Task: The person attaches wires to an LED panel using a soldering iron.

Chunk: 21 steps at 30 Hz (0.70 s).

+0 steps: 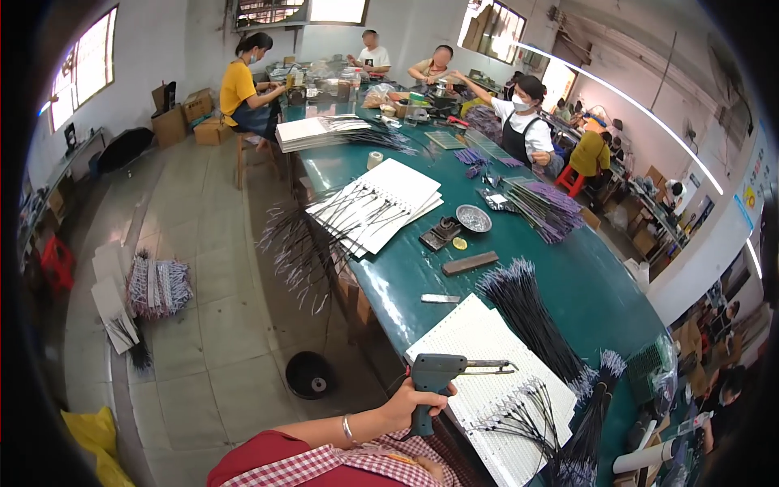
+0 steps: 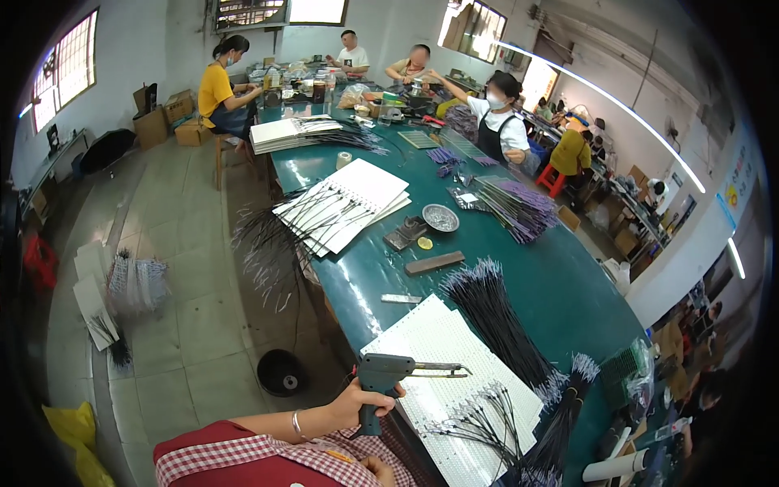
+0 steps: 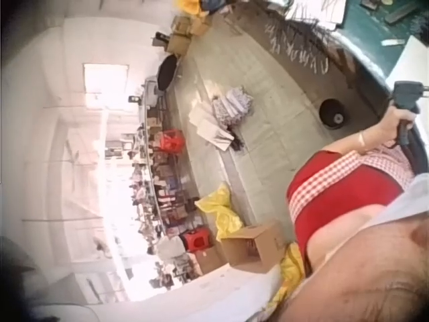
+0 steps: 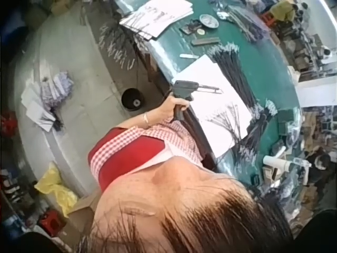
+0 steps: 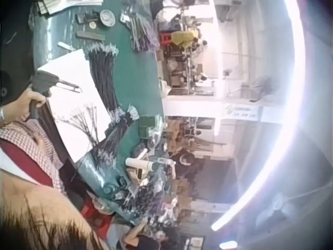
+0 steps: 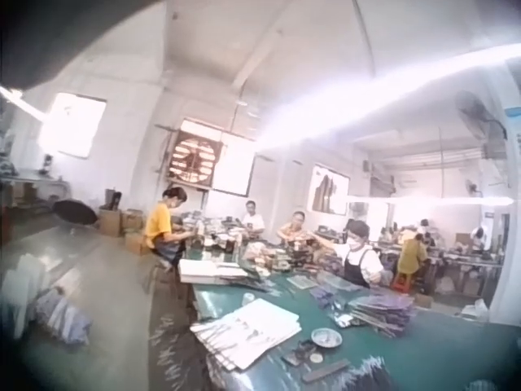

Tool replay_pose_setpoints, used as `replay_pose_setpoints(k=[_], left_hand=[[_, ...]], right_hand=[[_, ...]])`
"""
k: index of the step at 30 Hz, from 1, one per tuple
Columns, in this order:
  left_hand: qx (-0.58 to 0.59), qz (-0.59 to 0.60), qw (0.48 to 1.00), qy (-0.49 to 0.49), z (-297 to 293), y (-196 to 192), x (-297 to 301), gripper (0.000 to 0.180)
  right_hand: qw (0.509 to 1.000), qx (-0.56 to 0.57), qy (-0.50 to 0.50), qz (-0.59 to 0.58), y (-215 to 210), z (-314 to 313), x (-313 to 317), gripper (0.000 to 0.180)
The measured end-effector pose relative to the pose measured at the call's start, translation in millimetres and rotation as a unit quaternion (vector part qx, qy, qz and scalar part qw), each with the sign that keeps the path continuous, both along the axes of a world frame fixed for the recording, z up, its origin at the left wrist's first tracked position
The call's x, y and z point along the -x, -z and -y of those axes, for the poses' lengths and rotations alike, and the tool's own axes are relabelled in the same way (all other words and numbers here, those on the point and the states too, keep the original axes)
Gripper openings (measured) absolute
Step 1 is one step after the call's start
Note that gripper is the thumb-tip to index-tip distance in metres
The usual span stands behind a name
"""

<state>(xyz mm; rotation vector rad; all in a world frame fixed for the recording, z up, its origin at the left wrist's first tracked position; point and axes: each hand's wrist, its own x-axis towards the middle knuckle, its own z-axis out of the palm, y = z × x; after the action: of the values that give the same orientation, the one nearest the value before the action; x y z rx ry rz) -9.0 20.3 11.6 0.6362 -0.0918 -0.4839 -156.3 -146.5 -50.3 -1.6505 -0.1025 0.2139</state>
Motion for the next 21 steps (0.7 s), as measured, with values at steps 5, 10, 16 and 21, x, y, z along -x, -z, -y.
replay_pose_setpoints(k=[5, 10, 16, 21], left_hand=[[0.038, -0.058, 0.996, 0.057, 13.8, 5.4, -6.9, 0.035], [0.052, -0.087, 0.992, 0.070, 13.4, 9.0, -9.8, 0.041], [0.042, -0.112, 0.991, 0.064, 15.4, 18.5, -18.8, 0.035], [0.028, -0.144, 0.985, 0.091, 17.2, 13.7, -28.1, 0.039]], right_hand=[[1.000, 0.011, -0.018, -0.006, 0.2, 1.4, -14.2, 0.012], [0.999, 0.016, -0.044, -0.018, 5.5, -4.8, -31.2, 0.012], [0.996, 0.034, -0.070, -0.043, 1.7, -1.9, -42.8, 0.012], [0.992, 0.046, -0.098, -0.056, -1.1, 4.6, -58.9, 0.012]])
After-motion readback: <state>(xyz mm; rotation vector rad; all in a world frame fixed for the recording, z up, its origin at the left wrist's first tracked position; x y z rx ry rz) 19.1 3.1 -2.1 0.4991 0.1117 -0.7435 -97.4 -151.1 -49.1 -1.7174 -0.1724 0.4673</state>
